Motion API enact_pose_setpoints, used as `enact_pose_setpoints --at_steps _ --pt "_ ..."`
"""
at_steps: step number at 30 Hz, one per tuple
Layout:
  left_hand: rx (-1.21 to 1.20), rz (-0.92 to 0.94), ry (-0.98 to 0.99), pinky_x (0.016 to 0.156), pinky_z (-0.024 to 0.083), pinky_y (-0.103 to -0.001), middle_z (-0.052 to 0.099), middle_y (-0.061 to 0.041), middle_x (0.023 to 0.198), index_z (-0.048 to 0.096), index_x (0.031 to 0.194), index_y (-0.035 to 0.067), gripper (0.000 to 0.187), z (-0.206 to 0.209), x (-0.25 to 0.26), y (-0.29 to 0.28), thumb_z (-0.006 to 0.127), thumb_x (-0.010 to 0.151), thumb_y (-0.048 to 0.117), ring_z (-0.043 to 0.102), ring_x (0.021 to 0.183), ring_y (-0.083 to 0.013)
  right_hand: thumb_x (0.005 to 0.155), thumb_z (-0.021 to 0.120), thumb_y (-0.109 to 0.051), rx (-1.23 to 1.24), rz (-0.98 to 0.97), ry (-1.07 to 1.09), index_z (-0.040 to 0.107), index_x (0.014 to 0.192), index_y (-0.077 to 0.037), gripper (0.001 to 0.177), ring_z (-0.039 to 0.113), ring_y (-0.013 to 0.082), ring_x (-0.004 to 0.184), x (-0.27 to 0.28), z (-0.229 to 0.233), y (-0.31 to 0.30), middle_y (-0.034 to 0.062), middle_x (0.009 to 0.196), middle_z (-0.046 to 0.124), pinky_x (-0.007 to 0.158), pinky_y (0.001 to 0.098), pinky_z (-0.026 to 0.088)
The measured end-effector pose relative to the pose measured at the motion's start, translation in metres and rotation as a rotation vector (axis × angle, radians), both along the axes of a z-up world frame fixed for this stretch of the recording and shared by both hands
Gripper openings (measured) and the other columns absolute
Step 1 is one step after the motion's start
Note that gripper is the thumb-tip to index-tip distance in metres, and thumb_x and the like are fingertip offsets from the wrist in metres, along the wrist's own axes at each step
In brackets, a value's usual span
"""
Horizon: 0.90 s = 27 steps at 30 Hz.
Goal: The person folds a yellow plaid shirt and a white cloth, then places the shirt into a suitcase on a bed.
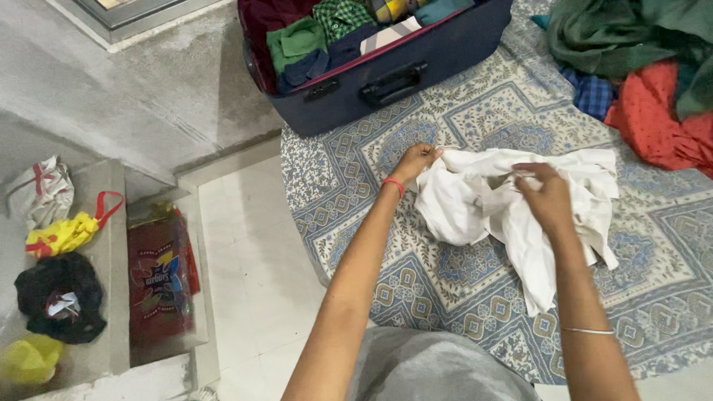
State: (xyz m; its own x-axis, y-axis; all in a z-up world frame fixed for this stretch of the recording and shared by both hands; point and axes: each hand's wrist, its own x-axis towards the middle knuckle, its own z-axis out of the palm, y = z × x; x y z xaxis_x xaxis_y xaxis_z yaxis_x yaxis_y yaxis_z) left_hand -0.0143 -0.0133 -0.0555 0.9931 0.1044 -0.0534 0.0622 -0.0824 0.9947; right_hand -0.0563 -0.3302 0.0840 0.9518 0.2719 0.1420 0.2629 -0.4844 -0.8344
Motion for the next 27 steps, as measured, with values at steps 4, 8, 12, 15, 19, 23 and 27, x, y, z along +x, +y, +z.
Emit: enact_pose_setpoints --at_steps 4,8,12,15,19,23,27 --pt "-0.096 0.040 0.018 0.059 0.043 -0.023 0.059 0.006 0.076 0.067 0.094 0.006 0.025 -0.009 -0.016 0.011 0.071 0.097 0.031 0.048 0.065 -0.0044 0.093 0.077 -0.026 -0.251 -0.036 -0.021 0.075 0.118 -0.003 0.034 0.068 0.0294 0.100 -0.034 -0.034 0.052 0.0178 0.112 0.073 0.085 0.0395 0.051" --pt "-0.123 0.154 -0.038 0.060 0.044 -0.022 0.062 0.004 0.078 0.064 0.101 0.005 0.020 -0.021 -0.025 0.031 0.071 0.097 0.024 0.049 0.066 -0.0047 0.100 0.069 -0.026 0.153 -0.125 0.180 0.077 0.116 -0.003 0.030 0.062 0.0160 0.081 -0.036 -0.086 0.041 0.0070 0.093 0.076 0.074 0.0299 0.048" --pt "-0.098 0.184 -0.057 0.065 0.045 -0.026 0.063 0.003 0.080 0.063 0.105 0.005 0.014 -0.033 -0.041 0.034 0.068 0.096 0.015 0.053 0.070 -0.0093 0.102 0.068 -0.021 0.224 -0.038 0.387 0.079 0.115 0.000 0.027 0.053 0.0152 0.073 -0.037 -0.123 0.014 0.0095 0.083 0.066 0.067 0.0323 0.043" --pt "0.373 0.468 0.031 0.082 0.043 -0.038 0.070 0.002 0.090 0.066 0.104 0.009 0.019 -0.025 -0.068 0.007 0.073 0.088 0.013 0.058 0.089 -0.0176 0.095 0.070 -0.018 -0.053 -0.002 0.238 0.075 0.117 -0.002 0.029 0.059 0.0203 0.071 -0.058 -0.119 0.027 0.0141 0.085 0.071 0.067 0.0375 0.047" --pt "0.767 0.815 -0.201 0.102 0.040 -0.046 0.066 -0.011 0.114 0.063 0.114 0.007 0.030 0.032 -0.127 -0.040 0.071 0.085 0.011 0.057 0.113 -0.0310 0.092 0.071 -0.016 -0.323 0.004 -0.262 0.076 0.110 -0.003 0.023 0.066 0.0313 0.086 -0.081 -0.064 0.052 0.0160 0.096 0.071 0.075 0.0432 0.052" --pt "0.845 0.371 -0.256 0.097 0.045 -0.043 0.065 -0.010 0.116 0.065 0.122 0.007 0.024 0.045 -0.154 -0.088 0.064 0.102 0.021 0.060 0.107 -0.0282 0.099 0.068 -0.014 -0.325 0.034 -0.500 0.077 0.112 -0.005 0.018 0.064 0.0332 0.099 -0.042 -0.022 0.069 0.0138 0.106 0.072 0.088 0.0442 0.051" --pt "0.908 0.333 -0.087 0.090 0.047 -0.045 0.069 -0.005 0.105 0.076 0.105 0.014 0.018 0.029 -0.149 -0.121 0.070 0.094 0.027 0.063 0.104 -0.0257 0.102 0.069 -0.016 -0.463 0.263 -0.532 0.078 0.113 -0.007 0.017 0.064 0.0325 0.107 0.027 -0.035 0.084 0.0133 0.111 0.073 0.094 0.0444 0.051"
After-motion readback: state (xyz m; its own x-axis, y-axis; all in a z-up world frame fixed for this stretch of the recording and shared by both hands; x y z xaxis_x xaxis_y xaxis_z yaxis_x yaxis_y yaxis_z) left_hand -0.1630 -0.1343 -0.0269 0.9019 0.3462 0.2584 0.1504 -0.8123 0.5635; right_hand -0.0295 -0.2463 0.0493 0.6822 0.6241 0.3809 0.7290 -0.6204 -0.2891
